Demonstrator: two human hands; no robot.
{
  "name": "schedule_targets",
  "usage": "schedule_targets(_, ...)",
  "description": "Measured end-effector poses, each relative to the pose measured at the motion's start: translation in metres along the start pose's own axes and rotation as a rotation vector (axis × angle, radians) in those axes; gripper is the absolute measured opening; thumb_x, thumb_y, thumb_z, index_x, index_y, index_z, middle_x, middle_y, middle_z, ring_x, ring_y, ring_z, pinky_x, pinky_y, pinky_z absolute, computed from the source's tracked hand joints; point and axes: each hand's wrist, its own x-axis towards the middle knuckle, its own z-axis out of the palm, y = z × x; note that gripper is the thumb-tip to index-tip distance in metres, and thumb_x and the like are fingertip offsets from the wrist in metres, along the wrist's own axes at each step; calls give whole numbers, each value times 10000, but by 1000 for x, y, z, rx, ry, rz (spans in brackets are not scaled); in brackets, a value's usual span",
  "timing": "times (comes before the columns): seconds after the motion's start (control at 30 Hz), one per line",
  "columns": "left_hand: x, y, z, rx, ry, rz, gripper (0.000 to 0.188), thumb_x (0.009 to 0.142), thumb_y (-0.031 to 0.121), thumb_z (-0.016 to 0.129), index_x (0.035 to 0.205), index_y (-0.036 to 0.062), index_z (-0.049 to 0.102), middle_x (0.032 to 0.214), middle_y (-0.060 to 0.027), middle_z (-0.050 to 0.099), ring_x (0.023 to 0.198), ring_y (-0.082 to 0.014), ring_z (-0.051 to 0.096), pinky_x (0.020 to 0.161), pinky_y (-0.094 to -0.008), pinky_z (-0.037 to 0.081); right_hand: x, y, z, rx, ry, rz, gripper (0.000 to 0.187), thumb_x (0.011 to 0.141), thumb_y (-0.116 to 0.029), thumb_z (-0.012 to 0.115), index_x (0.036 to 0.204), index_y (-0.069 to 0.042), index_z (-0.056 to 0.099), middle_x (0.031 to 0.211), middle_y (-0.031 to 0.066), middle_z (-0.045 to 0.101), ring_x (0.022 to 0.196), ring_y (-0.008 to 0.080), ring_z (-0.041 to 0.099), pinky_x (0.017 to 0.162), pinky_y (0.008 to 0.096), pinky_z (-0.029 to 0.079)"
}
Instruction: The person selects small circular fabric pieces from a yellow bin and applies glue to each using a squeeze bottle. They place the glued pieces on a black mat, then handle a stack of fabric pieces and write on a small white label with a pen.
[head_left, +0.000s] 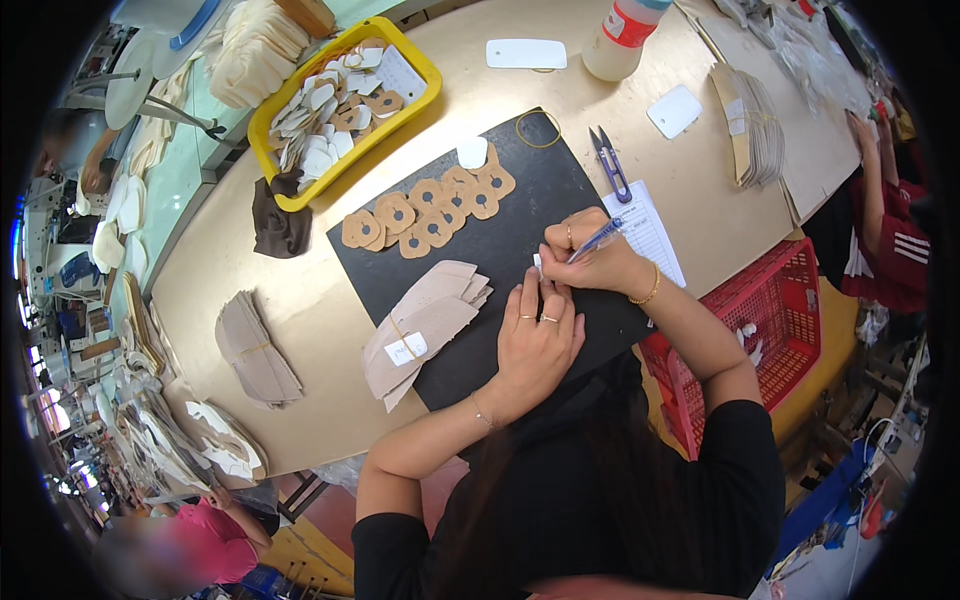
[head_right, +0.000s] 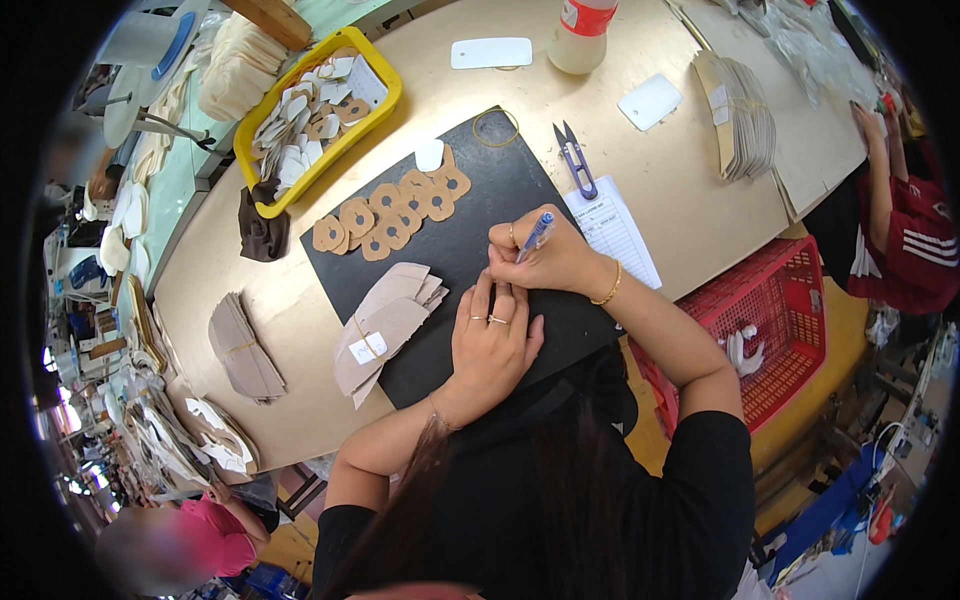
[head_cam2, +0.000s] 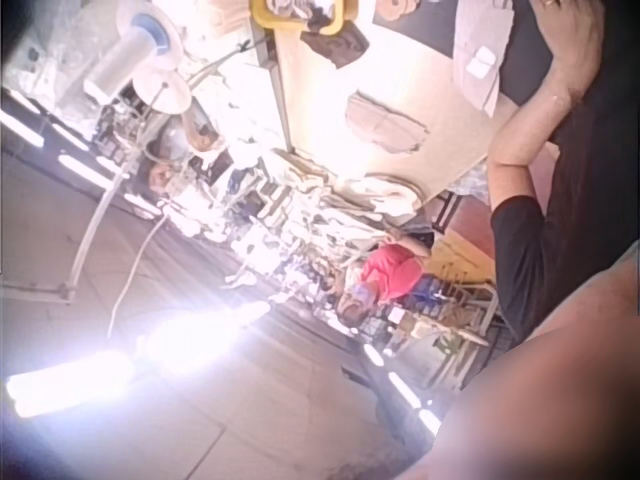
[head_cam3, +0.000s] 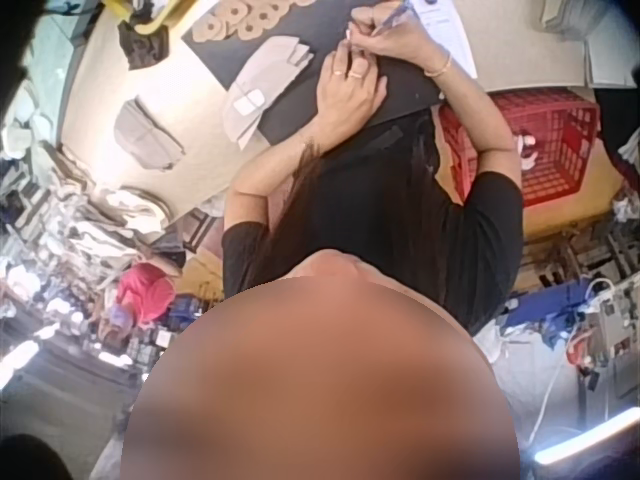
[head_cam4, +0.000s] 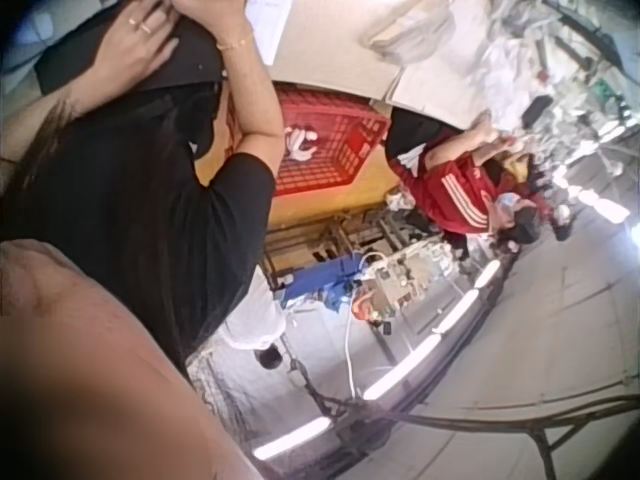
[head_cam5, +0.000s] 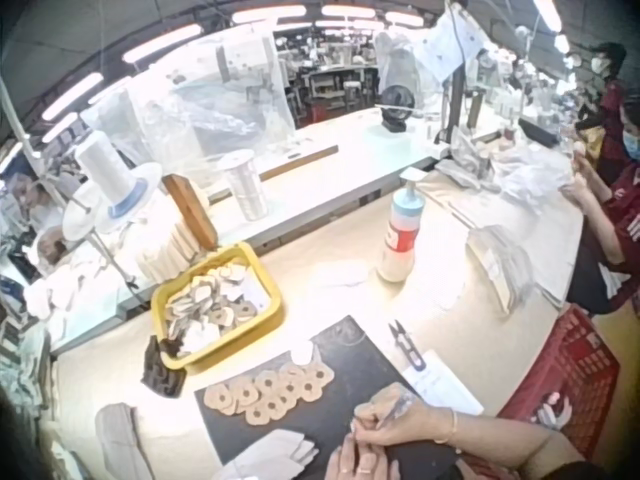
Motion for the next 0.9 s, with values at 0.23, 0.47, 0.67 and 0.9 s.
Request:
schedule_targets(0.23,0,0,0,-10,-8,-10,501,746,224,690,1118,-92,575,1102,-219,539,1085,-374,511,911,-448,430,1,-2,-1,-22,-5,36,352,761,-94,668,561,-23,387,466,78,433,399,151,375,419,279,345)
schedule_targets(0.47,0,0,0,-17,-2,-5,494,747,217,690,1114,-93,576,1098,-222,540,1088,-378,510,910,-449,429,2,-4,-3,-35,-15,49,355,766,-95,668,562,-25,386,467,76,442,397,151,400,419,282,347)
schedule_targets(0.67,0,-1,-1,-12,-3,0,488,748,216,689,1109,-93,577,1091,-221,540,1093,-375,505,909,-446,429,3,-1,0,-30,15,16,358,735,-56,669,532,-50,374,443,59,425,374,174,409,410,284,340)
schedule_targets(0.9,0,-1,0,-5,6,1,480,744,214,689,1100,-90,583,1071,-214,544,1097,-373,509,905,-445,432,1,-3,-2,-9,45,94,356,760,-79,666,564,-36,372,469,66,388,415,131,345,418,281,317)
